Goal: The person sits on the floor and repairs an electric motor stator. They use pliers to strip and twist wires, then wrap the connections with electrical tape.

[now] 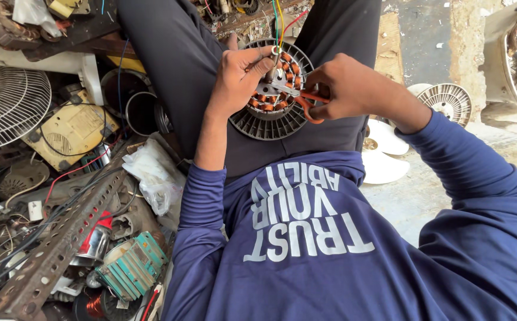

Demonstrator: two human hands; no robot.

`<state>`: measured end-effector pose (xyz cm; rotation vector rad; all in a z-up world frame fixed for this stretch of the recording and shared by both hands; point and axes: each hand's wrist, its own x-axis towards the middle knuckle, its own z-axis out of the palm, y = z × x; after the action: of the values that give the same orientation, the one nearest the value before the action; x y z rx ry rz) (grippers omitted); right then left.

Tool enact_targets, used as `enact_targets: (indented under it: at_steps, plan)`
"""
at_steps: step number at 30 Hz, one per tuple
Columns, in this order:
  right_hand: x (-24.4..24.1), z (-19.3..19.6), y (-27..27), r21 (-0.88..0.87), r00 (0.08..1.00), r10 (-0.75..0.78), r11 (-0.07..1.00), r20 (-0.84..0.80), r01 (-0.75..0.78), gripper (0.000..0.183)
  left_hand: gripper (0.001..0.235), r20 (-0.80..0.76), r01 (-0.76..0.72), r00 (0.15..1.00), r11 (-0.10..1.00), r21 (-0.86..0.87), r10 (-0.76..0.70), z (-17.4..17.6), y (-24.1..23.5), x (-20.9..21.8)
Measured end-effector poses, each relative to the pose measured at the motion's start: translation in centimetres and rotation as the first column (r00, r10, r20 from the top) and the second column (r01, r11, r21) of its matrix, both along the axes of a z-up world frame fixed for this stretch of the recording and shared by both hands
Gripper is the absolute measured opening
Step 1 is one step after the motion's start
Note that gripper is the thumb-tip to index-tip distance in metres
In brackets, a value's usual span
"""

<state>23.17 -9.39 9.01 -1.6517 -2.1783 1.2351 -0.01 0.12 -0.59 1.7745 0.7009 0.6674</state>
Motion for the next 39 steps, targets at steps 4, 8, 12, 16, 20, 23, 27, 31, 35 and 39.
enact_targets:
  at_steps: [4,8,12,16,20,23,27,31,35,39]
  plan:
    - [-0.6,0.6,0.1,-0.005,1.0,-0.009,1.0,0.029,0.009,0.032,0.03,-0.043,-0.011,0.999,1.0,0.029,0.013,-0.2,-0.1,-0.1]
    - [-0.5,0.1,0.5,-0.054,0.979,0.086,0.996,0.186,-0.077,0.033,0.029,-0.027,0.021,0.999,0.999,0.03,-0.02,-0.2,-0.1,-0.2]
    - [0.9,-1.2,2.2,-0.002,0.968,0.185,0.982,0.17,-0.187,0.038,0.029,0.043,0.063,0.997,0.998,0.029,-0.064,-0.3,0.5,-0.3]
    - [2.6,-2.7,3.7,0.04,0.962,0.273,0.961,0.014,-0.274,0.043,0.032,0.0,0.069,0.998,0.996,0.05,-0.069,-0.5,0.3,-0.6]
    - [3.9,-5.0,4.4,-0.244,0.967,0.255,0.94,0.03,-0.24,0.047,0.034,0.04,0.103,0.993,0.989,0.105,-0.108,-0.6,0.6,-0.4]
    - [5.0,-7.6,4.8,-0.395,0.963,0.168,0.887,-0.209,-0.24,0.049,0.03,0.118,0.16,0.977,0.976,0.149,-0.178,-0.7,0.6,-0.7]
    - [6.0,-12.4,5.2,-0.484,0.91,0.085,0.825,-0.405,-0.293,0.05,0.027,0.174,0.234,0.956,0.972,0.031,-0.236,-1.0,0.8,-1.3]
    - [6.2,-16.8,6.3,-0.667,0.824,-0.119,0.656,-0.554,-0.353,0.043,0.023,0.175,0.24,0.952,0.967,0.083,-0.251,-1.3,0.7,-1.9]
    - [6.6,-18.2,6.8,-0.746,0.739,-0.255,0.476,-0.624,-0.466,0.041,0.022,0.153,0.217,0.96,0.969,0.12,-0.234,-1.3,0.6,-1.8]
    - [5.7,-17.3,4.5,-0.708,0.572,-0.419,0.381,-0.706,-0.595,0.039,0.023,0.17,0.158,0.968,0.975,0.156,-0.184,-1.2,-0.3,-2.0]
